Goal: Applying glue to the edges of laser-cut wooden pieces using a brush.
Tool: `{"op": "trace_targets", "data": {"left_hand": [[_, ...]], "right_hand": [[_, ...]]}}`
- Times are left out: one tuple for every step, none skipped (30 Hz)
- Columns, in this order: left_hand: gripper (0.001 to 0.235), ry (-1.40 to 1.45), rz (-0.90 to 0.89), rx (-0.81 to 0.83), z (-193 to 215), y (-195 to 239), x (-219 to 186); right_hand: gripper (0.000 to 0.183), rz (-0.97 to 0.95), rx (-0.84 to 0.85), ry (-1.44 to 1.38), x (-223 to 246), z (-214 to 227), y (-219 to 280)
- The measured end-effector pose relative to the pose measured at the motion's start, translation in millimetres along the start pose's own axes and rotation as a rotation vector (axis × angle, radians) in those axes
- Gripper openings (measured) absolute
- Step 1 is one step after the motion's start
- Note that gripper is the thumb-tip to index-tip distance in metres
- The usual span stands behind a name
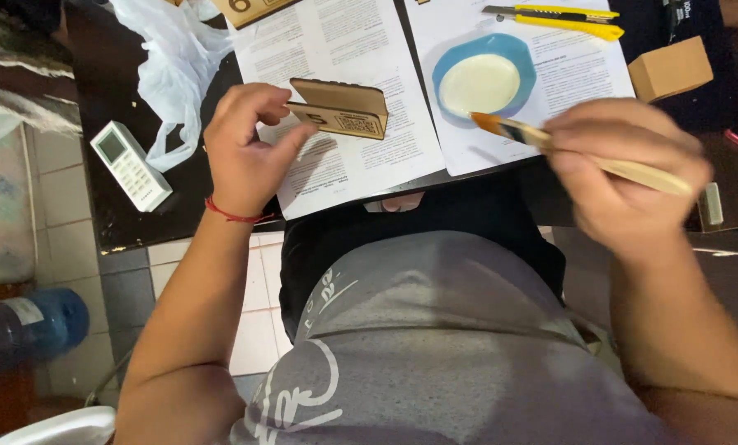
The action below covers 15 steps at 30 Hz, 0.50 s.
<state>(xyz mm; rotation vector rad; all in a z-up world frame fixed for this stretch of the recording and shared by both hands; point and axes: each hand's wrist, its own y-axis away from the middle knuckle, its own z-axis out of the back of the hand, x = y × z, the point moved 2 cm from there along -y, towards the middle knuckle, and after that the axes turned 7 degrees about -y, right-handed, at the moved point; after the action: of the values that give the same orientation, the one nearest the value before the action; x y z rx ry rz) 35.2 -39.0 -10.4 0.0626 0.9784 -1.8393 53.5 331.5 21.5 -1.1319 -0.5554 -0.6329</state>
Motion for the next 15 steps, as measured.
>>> {"op": "trace_targets", "data": {"left_hand": [[0.038, 0.003, 0.004, -0.002, -0.3, -0.9, 0.2], [0.036, 0.041, 0.077, 0.019, -1.1, -1.6, 1.7], [0.034, 0.080, 0.149, 0.043, -2.1, -2.0, 2.9], [0.034, 0.084, 0.152, 0.042, -3.2, -0.6, 3.7], [0.034, 0.122, 0.192, 0.063, -4.9, -0.4, 5.7], [0.035, 0.161, 0.231, 0.084, -6.6, -0.5, 7.6], [0.035, 0.165, 0.231, 0.084, -7.8, 0.5, 9.8], [0.032, 0.155, 0.220, 0.101, -9.3, 1.4, 11.8], [0.029, 0.145, 0.209, 0.119, -10.5, 2.3, 14.1], [0.029, 0.147, 0.210, 0.119, -9.8, 1.9, 13.9], [0.025, 0.132, 0.208, 0.141, -9.6, 1.7, 13.6], [0.021, 0.117, 0.206, 0.164, -9.2, 1.4, 13.4], [0.021, 0.119, 0.207, 0.162, -9.6, 1.8, 15.2], [0.016, 0.149, 0.209, 0.177, -10.1, 2.2, 17.0], [0.012, 0.177, 0.212, 0.191, -10.1, 3.2, 18.7]], "right_hand": [[0.004, -0.001, 0.005, 0.002, 0.3, -5.9, -7.5], [0.005, -0.031, 0.083, -0.029, 0.0, -13.1, -14.7], [0.005, -0.062, 0.160, -0.061, 0.0, -20.5, -21.1], [0.005, -0.065, 0.164, -0.059, -0.8, -26.6, -26.3], [0.004, -0.043, 0.230, -0.083, -1.4, -33.9, -31.9], [0.006, -0.023, 0.297, -0.108, -2.1, -41.0, -37.6], [0.006, -0.024, 0.299, -0.106, -1.4, -45.6, -43.2], [0.007, -0.017, 0.335, -0.147, -0.4, -50.9, -48.6], [0.008, -0.009, 0.370, -0.189, 0.5, -56.6, -54.0], [0.008, -0.011, 0.371, -0.187, -2.6, -57.7, -56.4], [0.010, 0.020, 0.381, -0.195, -4.9, -58.9, -58.6], [0.013, 0.051, 0.391, -0.202, -7.3, -60.1, -61.0], [0.013, 0.051, 0.394, -0.200, -6.9, -55.2, -61.6], [0.007, 0.057, 0.336, -0.156, -6.6, -49.3, -62.9], [0.007, 0.064, 0.280, -0.115, -6.3, -43.9, -64.2]]}}
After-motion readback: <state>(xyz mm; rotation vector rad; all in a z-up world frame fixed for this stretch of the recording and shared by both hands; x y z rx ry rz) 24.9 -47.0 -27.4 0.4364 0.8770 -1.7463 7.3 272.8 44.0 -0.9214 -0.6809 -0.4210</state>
